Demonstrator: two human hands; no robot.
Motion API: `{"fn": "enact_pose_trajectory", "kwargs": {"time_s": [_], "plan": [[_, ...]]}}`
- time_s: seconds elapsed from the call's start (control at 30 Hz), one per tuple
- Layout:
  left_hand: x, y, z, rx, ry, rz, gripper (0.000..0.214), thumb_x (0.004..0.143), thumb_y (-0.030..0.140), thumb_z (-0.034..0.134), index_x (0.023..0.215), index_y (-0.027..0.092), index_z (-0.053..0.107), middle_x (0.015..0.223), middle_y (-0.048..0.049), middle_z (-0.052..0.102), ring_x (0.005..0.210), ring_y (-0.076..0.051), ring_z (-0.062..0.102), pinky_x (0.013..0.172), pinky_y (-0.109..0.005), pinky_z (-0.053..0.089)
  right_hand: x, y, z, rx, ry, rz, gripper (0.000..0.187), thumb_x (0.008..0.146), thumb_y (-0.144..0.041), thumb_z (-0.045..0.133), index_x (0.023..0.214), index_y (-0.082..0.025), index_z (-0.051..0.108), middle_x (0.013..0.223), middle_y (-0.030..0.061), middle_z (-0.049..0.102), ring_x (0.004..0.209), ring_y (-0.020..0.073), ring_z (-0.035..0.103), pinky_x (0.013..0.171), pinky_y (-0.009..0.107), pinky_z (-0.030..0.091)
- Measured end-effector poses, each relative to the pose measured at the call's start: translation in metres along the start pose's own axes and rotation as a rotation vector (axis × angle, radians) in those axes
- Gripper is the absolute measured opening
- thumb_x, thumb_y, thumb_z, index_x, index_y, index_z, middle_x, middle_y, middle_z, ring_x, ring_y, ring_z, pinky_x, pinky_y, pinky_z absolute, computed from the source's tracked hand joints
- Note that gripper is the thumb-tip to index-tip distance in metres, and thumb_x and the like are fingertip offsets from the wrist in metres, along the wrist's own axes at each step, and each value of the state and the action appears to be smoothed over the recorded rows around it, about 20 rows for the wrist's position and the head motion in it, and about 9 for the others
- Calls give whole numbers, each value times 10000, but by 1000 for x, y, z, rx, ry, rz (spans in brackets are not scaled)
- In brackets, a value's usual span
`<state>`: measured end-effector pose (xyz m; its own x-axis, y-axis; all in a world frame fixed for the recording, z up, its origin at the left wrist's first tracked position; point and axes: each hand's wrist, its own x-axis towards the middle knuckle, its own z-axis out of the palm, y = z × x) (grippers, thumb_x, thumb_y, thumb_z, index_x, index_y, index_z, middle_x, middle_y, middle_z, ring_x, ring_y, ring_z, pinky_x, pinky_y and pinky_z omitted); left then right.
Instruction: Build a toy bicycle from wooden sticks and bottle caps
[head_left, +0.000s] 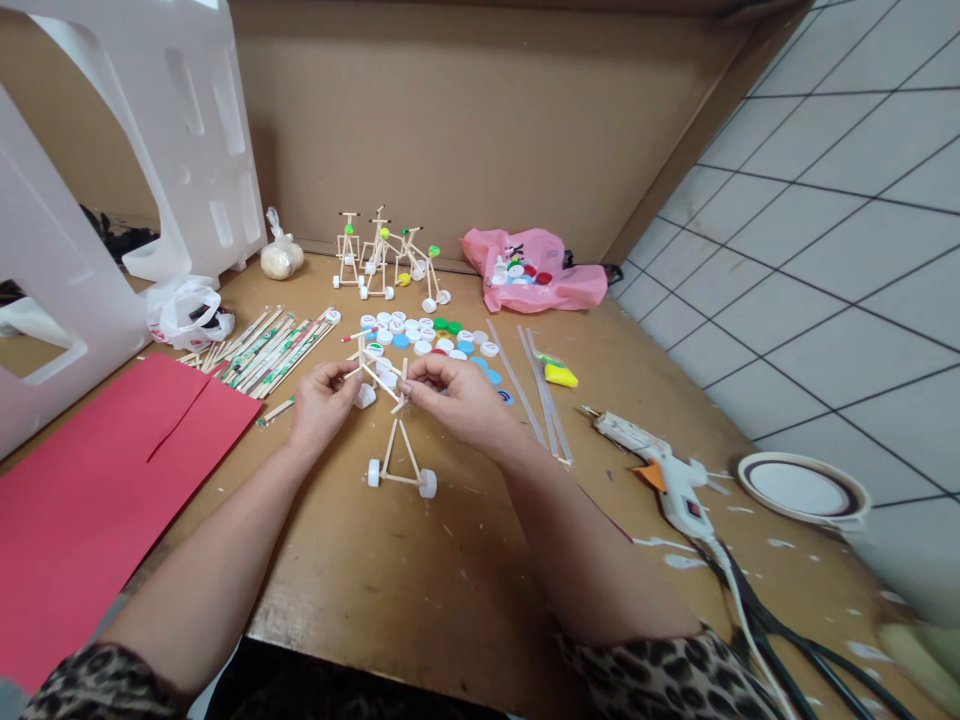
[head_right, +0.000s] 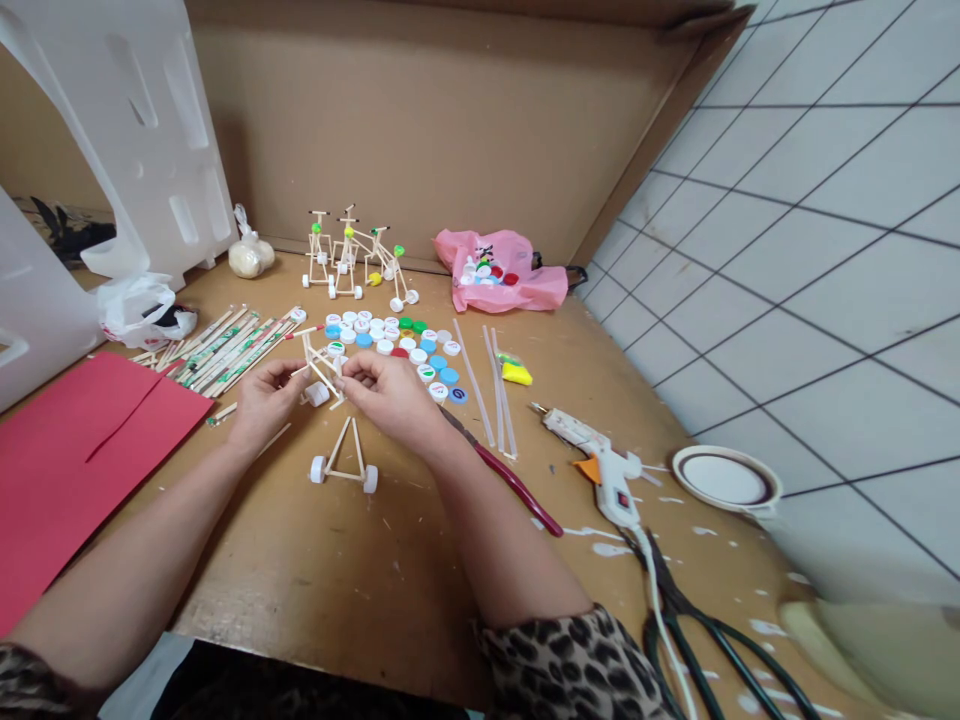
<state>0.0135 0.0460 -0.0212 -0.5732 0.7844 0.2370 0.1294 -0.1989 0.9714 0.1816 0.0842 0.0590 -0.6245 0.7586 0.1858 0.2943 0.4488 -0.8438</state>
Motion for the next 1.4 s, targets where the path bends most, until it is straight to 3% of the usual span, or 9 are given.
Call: {"fn": "enact_pose_trajectory", "kwargs": {"time_s": [0.77,0.97,1.23,1.4], "plan": [[-1,3,1,-44,3,-8,249,580,408,705,681,182,731,569,13,619,466,-97,444,475,-235,364,-1,-1,2,-6,-31,27,123,762,-246,583,660,-203,529,606,-42,483,573,99,409,573,256,355],[-2,10,-1,-40,-27,-14,243,572,412,735,668,188,731,569,1,648,476,-111,483,470,-232,386,-1,-1,2,5,-55,31,110,754,-234,591,654,-202,558,624,-28,530,600,104,447,588,257,370],[-2,11,-4,-37,-55,-31,257,559,413,755,671,182,744,613,-22,677,501,-120,500,488,-245,410,1,-1,-3,194,-120,90,51,696,-231,665,689,-199,626,689,-16,627,656,114,551,645,258,447],[-1,9,-2,-43,-33,-21,267,560,426,737,666,182,744,573,-15,651,513,-132,515,490,-249,404,5,7,-11,222,-77,80,163,739,-346,667,697,-191,640,708,4,667,666,118,583,698,277,483]]}}
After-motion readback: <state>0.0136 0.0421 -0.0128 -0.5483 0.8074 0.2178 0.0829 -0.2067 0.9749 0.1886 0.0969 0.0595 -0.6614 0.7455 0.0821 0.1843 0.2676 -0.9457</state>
